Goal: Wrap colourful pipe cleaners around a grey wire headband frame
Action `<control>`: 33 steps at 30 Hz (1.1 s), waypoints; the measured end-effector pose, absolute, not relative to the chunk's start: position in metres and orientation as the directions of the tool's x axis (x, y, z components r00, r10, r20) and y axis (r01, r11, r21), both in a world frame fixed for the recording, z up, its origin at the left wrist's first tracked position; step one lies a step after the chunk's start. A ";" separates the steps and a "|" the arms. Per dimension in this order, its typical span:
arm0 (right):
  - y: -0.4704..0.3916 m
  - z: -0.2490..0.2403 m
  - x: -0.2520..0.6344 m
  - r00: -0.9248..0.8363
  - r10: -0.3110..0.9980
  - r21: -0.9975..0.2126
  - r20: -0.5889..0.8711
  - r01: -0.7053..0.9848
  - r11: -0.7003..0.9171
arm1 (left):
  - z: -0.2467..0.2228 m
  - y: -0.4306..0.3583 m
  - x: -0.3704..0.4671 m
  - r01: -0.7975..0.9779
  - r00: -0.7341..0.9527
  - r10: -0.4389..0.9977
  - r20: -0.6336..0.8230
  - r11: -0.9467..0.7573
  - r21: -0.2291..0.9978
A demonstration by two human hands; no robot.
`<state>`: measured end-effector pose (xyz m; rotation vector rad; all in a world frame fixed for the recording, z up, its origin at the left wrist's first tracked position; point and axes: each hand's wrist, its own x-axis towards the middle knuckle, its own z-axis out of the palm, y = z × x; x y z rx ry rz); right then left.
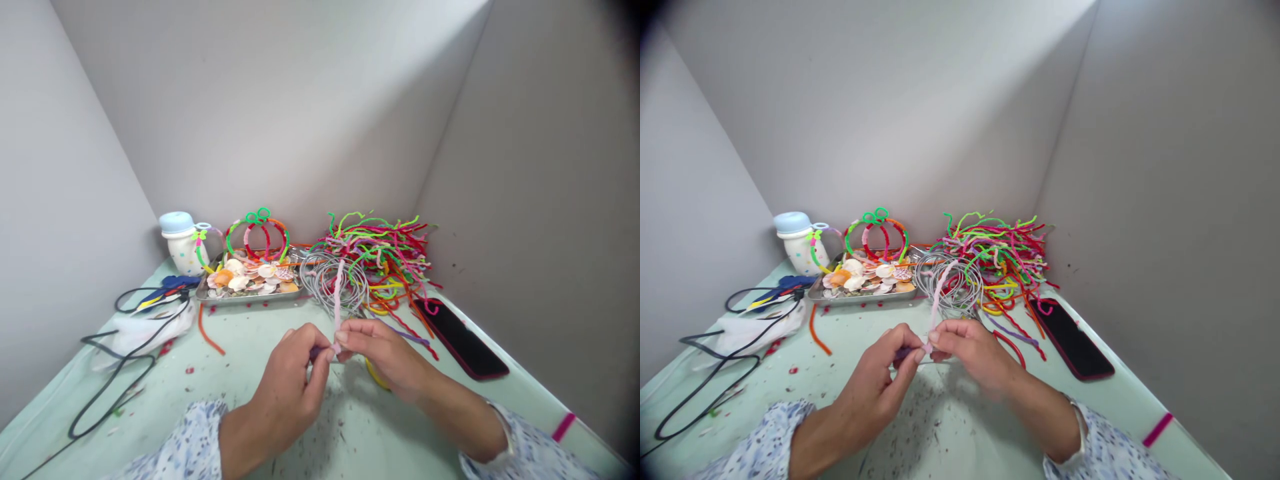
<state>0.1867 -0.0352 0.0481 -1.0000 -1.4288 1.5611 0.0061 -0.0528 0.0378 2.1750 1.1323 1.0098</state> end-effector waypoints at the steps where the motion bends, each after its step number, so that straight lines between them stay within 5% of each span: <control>1: -0.035 0.049 0.187 -0.383 0.923 -0.998 -0.038 -0.024 -0.051 | 0.038 -0.053 0.006 0.481 0.382 0.841 0.383 -0.535 0.695; 33: -0.046 0.055 0.175 -0.315 0.947 -0.989 0.063 0.106 0.101 | 0.044 -0.055 0.010 0.538 0.321 0.890 0.325 -0.454 0.710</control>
